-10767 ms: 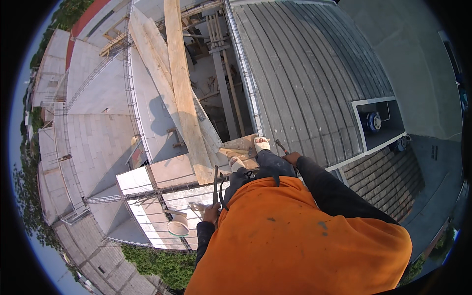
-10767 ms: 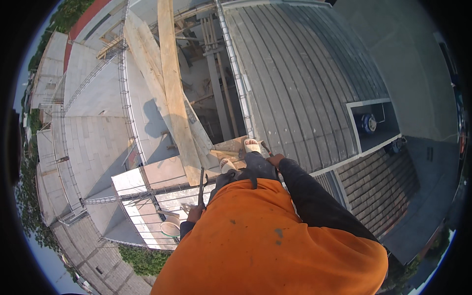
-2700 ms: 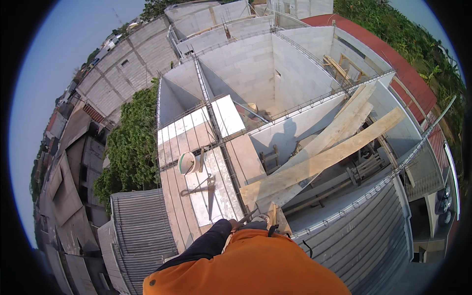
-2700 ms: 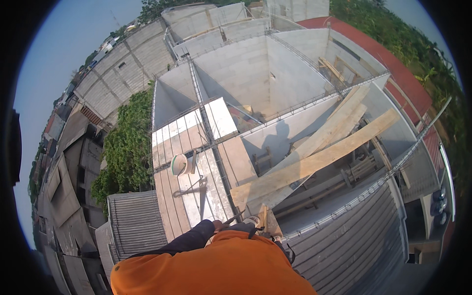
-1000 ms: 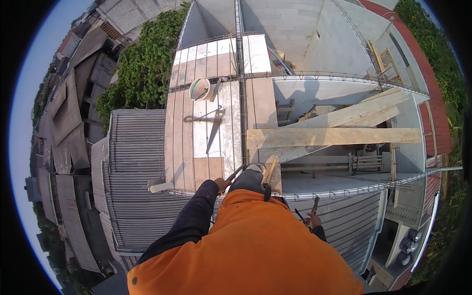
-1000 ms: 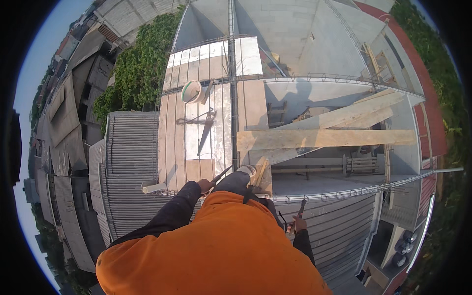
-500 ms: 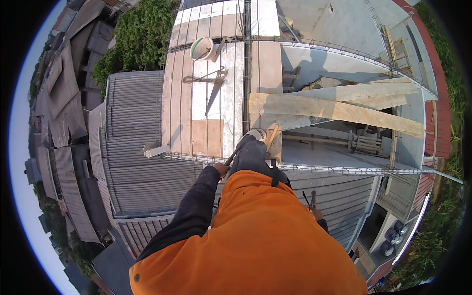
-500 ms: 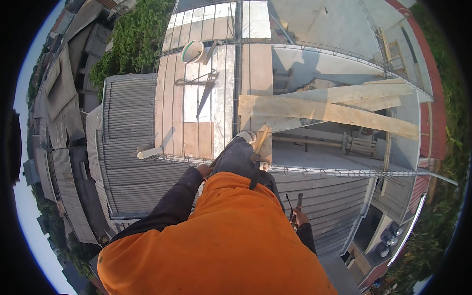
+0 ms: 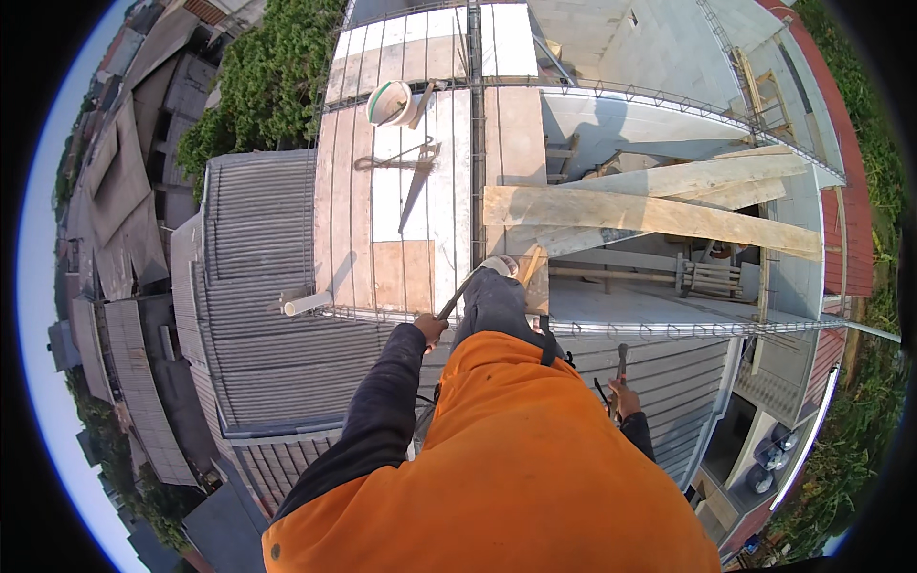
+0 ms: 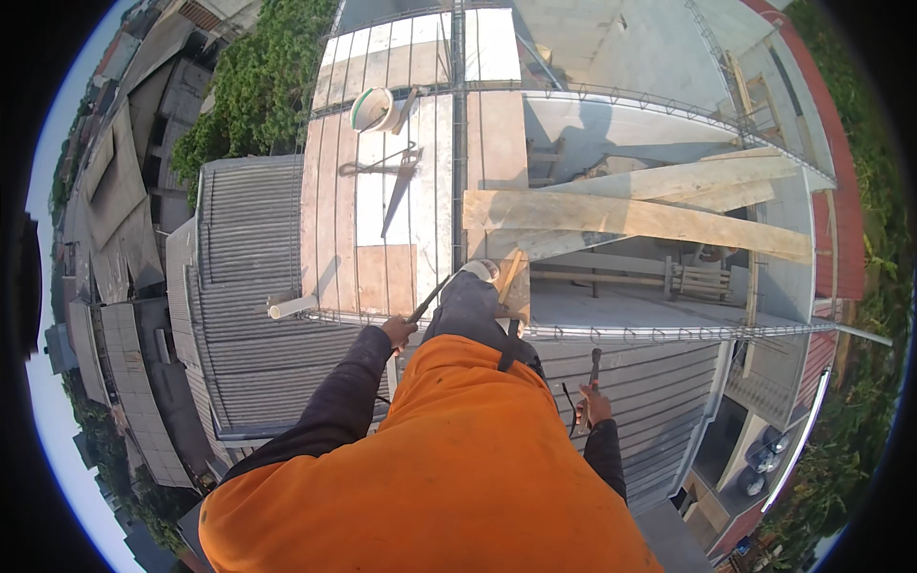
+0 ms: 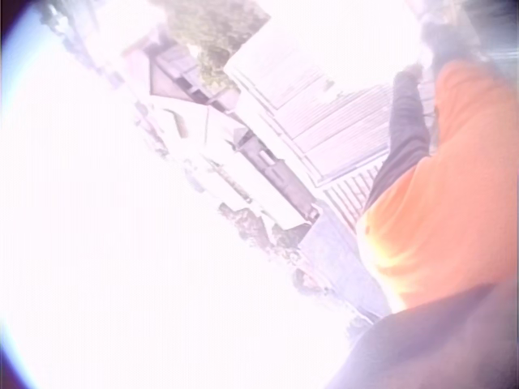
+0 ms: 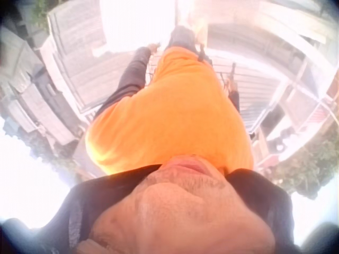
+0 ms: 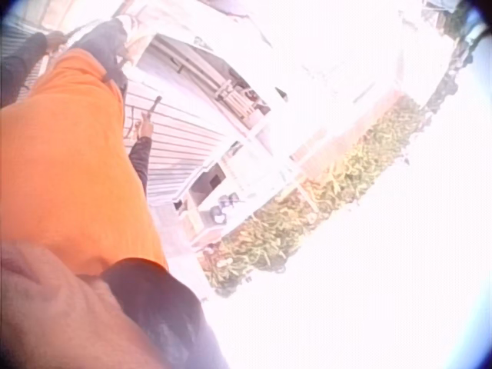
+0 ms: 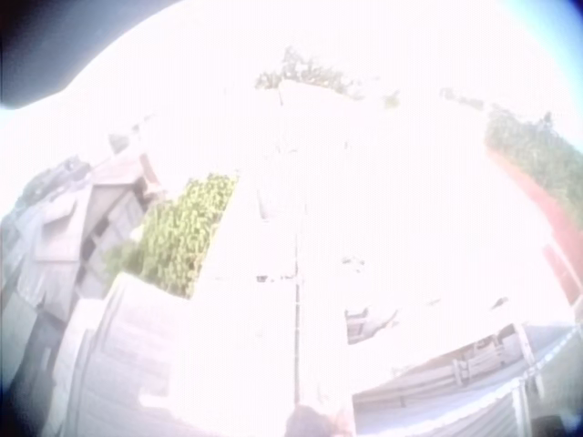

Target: The person works with another person to position a long wooden board against a rebar structure on a construction site, then moves to another area of the structure and handles rebar ties.

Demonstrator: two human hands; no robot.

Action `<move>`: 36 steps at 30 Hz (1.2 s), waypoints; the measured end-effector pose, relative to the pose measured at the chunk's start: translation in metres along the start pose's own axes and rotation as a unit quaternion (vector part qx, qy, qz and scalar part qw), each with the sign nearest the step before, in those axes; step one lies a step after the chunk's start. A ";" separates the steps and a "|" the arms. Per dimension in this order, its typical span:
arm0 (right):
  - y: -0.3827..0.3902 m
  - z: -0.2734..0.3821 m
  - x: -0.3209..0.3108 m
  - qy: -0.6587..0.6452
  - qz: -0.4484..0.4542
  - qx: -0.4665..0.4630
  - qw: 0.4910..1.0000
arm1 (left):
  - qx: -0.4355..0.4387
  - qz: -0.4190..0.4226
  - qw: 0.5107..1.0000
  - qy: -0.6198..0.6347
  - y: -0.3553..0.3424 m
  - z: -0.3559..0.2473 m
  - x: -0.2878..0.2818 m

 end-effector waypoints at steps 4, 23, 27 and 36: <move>-0.008 -0.017 0.001 0.110 0.097 -0.102 0.984 | -0.029 -0.013 0.999 0.015 0.003 0.029 -0.007; -0.023 0.090 -0.029 0.272 0.184 -0.165 0.930 | -0.127 0.043 0.987 0.091 0.013 0.093 0.053; -0.004 0.134 -0.004 0.156 0.099 -0.033 0.982 | -0.057 0.007 0.992 0.110 -0.012 0.080 0.053; -0.069 0.102 -0.042 0.237 0.170 -0.037 0.956 | 0.016 -0.104 0.973 0.206 -0.016 0.051 -0.011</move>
Point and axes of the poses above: each hand's wrist, its own y-axis away from the middle knuckle, its own x-axis out of the palm, z = x × y, the point moved 3 cm from there along -y, towards the middle knuckle, and after that the axes turned 7 degrees about -y, right-handed, at the moved point
